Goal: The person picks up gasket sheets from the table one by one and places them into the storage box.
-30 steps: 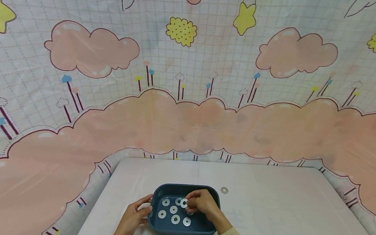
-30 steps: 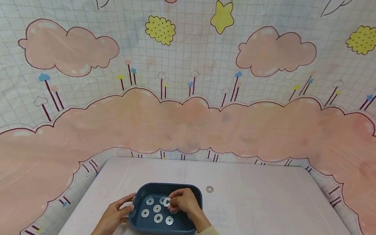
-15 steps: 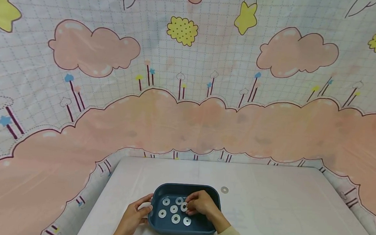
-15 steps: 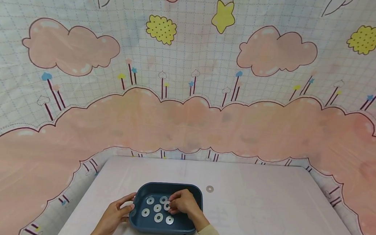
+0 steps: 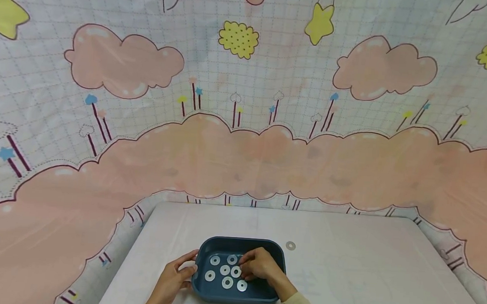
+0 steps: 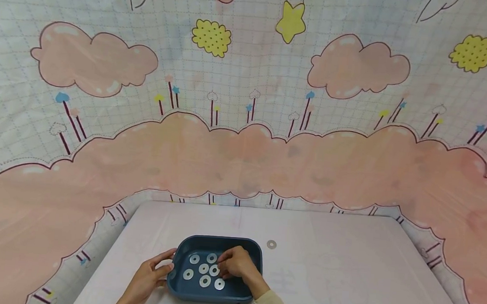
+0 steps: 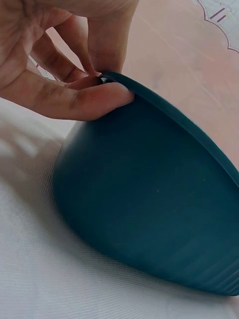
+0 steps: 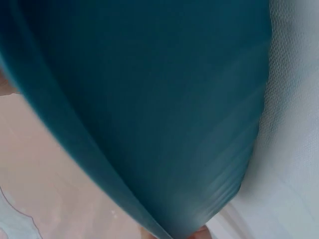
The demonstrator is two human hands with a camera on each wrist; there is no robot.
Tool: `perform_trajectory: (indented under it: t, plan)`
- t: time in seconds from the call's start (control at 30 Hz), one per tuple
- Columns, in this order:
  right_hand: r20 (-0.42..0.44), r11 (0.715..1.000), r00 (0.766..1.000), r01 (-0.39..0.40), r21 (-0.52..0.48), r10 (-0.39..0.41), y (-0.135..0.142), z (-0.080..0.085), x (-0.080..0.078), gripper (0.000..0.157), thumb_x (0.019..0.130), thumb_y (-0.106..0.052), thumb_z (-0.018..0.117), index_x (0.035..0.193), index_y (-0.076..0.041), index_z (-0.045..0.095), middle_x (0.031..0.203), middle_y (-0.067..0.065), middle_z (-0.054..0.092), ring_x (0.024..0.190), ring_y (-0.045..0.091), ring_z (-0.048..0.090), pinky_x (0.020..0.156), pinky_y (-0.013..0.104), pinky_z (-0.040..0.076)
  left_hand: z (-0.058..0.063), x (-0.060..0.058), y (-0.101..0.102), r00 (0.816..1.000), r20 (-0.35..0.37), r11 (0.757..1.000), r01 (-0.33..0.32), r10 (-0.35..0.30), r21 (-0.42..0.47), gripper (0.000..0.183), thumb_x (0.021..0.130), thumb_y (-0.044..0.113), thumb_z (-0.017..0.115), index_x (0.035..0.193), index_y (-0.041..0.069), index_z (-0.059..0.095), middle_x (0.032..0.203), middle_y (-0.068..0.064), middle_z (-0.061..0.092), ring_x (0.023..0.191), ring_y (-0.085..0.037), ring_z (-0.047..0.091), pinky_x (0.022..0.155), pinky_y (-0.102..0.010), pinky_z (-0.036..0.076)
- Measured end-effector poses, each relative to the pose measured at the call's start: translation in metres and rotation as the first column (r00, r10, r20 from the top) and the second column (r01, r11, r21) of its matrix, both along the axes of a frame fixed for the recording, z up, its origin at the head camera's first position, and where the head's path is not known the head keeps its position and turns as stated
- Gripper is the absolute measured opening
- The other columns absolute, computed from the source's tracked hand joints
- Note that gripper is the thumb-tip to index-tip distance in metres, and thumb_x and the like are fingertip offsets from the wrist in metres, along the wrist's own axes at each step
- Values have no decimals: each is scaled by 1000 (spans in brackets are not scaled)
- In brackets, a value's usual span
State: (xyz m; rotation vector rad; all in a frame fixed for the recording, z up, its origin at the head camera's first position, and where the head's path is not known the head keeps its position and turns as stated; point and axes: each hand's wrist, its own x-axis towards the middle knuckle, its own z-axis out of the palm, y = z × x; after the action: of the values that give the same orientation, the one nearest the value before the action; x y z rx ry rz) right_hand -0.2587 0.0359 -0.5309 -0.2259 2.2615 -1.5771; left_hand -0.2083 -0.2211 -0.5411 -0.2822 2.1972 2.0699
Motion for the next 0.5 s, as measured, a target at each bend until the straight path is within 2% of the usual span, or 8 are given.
perform_trajectory:
  t: [0.1,0.23,0.5]
  plan:
    - [-19,1000,1000,23,-7,-23,2,0,1,12,86,-1,67,96,5,71,78,10,69,64,17,68,59,31,58,0,1,0,1000,1,1000,-1,1,0,49,93,5,60,141,4,52,128,-17,53,78,-18,62,59,-31,51]
    - [-30,997,999,39,-67,-41,6,4,3,19,88,-7,68,102,5,69,83,12,70,67,17,69,61,32,59,-1,3,1,1000,4,1000,0,0,-2,49,94,4,59,142,3,50,129,-18,53,78,-19,61,59,-31,51]
    - [-81,981,996,20,-195,-36,26,25,10,27,91,-12,66,110,7,66,100,24,68,79,24,72,69,36,60,-2,5,1,1000,2,1000,-2,2,1,50,94,5,59,142,3,50,129,-18,53,77,-18,60,60,-31,51]
